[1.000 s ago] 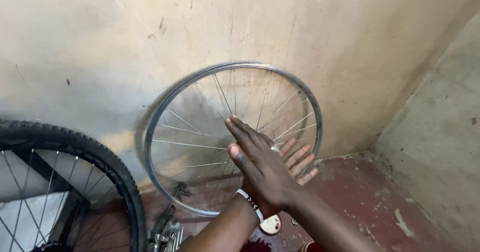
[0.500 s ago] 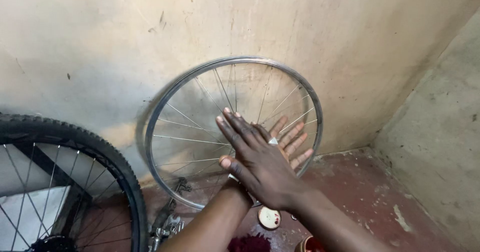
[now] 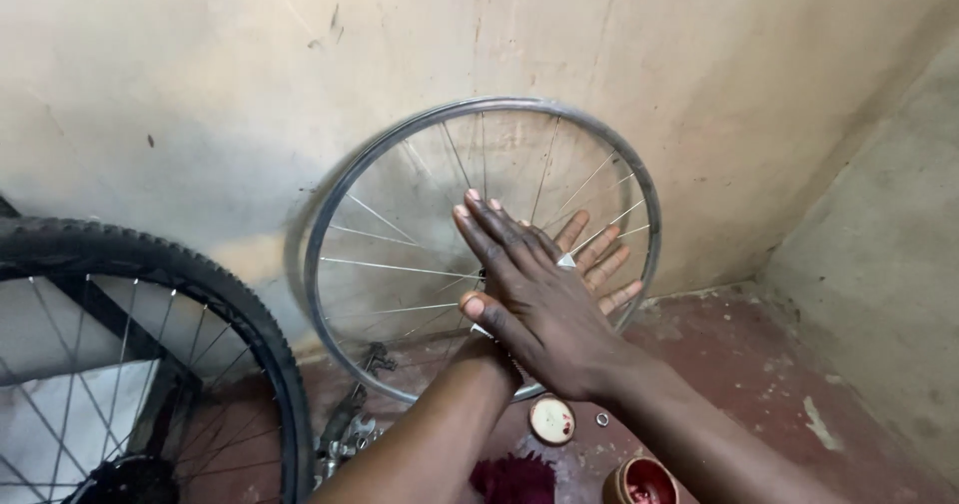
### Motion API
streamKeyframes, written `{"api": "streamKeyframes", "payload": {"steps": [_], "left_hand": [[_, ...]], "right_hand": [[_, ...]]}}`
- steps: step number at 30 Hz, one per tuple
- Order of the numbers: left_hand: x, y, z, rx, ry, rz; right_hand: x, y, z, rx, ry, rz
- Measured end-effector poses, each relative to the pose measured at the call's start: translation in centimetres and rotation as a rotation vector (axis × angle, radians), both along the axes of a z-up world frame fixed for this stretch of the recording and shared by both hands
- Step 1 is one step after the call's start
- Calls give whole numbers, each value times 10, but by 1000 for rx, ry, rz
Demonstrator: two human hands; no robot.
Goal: The person cleans a bicycle wheel hub with a red cloth and grease. They wipe the hub, rub their hands together, and use a tool to adjust the hub while continuing to clean with the cloth.
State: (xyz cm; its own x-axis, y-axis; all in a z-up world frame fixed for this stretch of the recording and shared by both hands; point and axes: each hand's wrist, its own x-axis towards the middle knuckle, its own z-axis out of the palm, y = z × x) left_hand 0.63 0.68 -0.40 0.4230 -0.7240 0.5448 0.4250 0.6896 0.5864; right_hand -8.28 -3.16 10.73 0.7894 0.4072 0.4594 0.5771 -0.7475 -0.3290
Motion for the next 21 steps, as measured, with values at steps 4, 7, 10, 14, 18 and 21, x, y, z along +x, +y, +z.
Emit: {"api": "streamKeyframes", "payload": {"steps": [4, 7, 10, 14, 18, 21], "left_hand": [[3, -21, -22, 29, 211, -89], [-2, -25, -14, 125, 359, -171], [-10, -17, 1, 107, 361, -141], [-13, -1, 19, 57, 360, -50], [-16, -19, 16, 184, 656, 45], [-14, -13, 20, 316, 631, -121]], "right_hand": [[10, 2, -5, 27, 36, -9], [24, -9, -11, 60, 32, -78], [23, -21, -7, 53, 3, -106], [11, -11, -5, 0, -54, 7], [0, 8, -2, 36, -44, 58], [12, 7, 0, 130, 36, 22]]}}
